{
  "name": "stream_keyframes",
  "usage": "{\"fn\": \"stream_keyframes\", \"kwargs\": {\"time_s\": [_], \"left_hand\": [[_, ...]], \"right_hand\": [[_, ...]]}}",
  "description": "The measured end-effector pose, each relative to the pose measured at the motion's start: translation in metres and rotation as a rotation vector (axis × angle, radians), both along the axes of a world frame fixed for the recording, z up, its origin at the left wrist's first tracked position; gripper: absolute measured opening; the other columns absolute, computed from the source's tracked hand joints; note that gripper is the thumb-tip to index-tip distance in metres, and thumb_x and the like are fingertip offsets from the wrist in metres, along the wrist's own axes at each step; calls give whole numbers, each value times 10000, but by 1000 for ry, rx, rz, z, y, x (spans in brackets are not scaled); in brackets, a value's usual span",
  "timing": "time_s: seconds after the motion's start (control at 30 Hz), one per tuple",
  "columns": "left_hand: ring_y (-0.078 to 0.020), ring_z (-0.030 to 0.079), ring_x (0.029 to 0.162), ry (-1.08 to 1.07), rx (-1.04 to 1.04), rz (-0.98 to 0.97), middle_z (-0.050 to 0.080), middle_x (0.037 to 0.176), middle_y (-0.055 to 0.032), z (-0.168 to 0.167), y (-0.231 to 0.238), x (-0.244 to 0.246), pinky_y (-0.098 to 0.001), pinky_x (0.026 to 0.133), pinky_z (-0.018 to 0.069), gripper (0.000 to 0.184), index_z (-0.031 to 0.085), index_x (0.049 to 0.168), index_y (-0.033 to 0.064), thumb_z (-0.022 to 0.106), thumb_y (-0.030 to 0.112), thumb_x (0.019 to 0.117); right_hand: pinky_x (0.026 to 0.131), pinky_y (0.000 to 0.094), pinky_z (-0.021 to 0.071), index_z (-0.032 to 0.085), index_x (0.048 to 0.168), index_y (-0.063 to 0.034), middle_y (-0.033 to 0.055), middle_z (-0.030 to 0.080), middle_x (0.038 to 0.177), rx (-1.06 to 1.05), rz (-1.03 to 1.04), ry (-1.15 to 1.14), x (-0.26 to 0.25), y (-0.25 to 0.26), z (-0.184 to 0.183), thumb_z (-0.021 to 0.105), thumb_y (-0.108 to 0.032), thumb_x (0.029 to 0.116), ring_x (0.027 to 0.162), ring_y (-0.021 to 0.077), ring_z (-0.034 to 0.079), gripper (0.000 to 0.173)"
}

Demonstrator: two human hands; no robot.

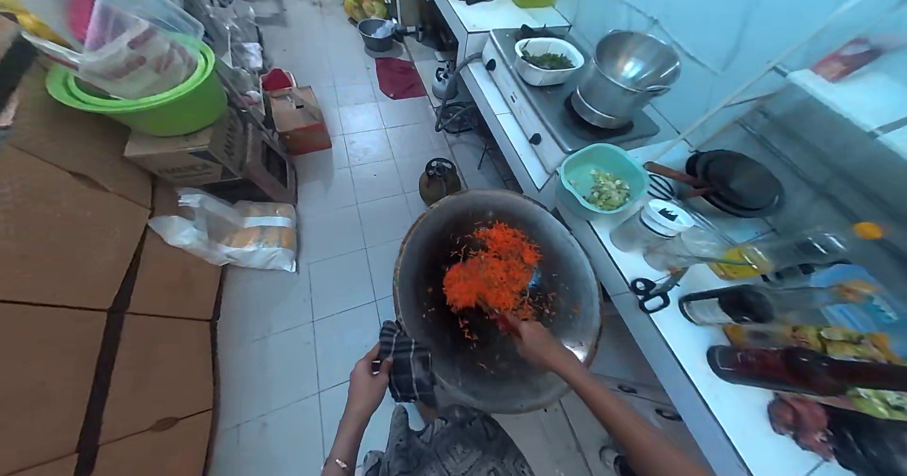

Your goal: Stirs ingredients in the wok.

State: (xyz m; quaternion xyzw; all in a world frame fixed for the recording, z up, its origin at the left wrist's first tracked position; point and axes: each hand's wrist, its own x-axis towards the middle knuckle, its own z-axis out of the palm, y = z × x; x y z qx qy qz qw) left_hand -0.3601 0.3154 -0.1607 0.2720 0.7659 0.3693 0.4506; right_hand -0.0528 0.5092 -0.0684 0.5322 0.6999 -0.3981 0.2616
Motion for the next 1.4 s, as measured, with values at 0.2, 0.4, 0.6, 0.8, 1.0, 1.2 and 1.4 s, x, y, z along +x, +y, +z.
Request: {"fn": "stream_keyframes", "kwargs": {"time_s": [0.2,0.4,0.6,0.8,1.0,1.2,1.4], "left_hand": [[-233,731,904,-24,44,62,737,1086,-160,-4,0,1,-427,848,600,331,653,1294,-10,628,36,968],[-244,728,912,-13,33,86,731,1100,-180,-2,0,5,-436,859,593,338,643,1302,-28,632,17,967],[-249,730,907,-32,60,131,734,1090,-181,-3,-1,5,-442,850,599,331,649,1285,-32,637,15,958],[-263,728,894,-8,58,156,728,1084,-205,-2,1,8,-448,836,598,355,634,1299,-54,639,4,948],[-231,725,869,10,96,179,736,1048,-182,2,7,7,-417,822,596,338,646,1285,-42,646,28,954],[-268,711,944,18,97,191,713,1101,-214,5,16,7,-449,871,575,346,616,1317,-46,583,15,978],[-279,706,932,15,69,229,710,1091,-223,-2,6,12,-459,866,568,341,620,1313,-49,587,-1,977]], "right_hand": [[360,180,298,355,1567,-231,-60,383,656,-505,-1000,644,55,17,10,462,-232,1084,412,23,318,495],[779,479,571,299,1633,-202,199,677,1136,44,-568,130,23,2,4,541,-195,1034,875,306,681,646],[899,624,532,298,1638,-269,250,651,1270,-138,-11,-93,57,-17,48,554,-257,1036,1058,423,676,654],[945,700,467,644,1271,3,296,632,1275,-70,229,-541,72,29,126,655,-178,950,1218,492,591,369],[893,621,543,314,1603,-122,296,648,1226,316,196,-368,28,80,32,573,-16,965,1131,491,646,697],[873,602,535,439,1558,-175,262,690,1155,443,345,-273,69,65,63,473,-316,1079,1033,462,684,500],[786,601,565,341,1620,-321,248,660,1244,496,186,-200,130,-9,36,516,-114,1021,908,442,707,658]]}}
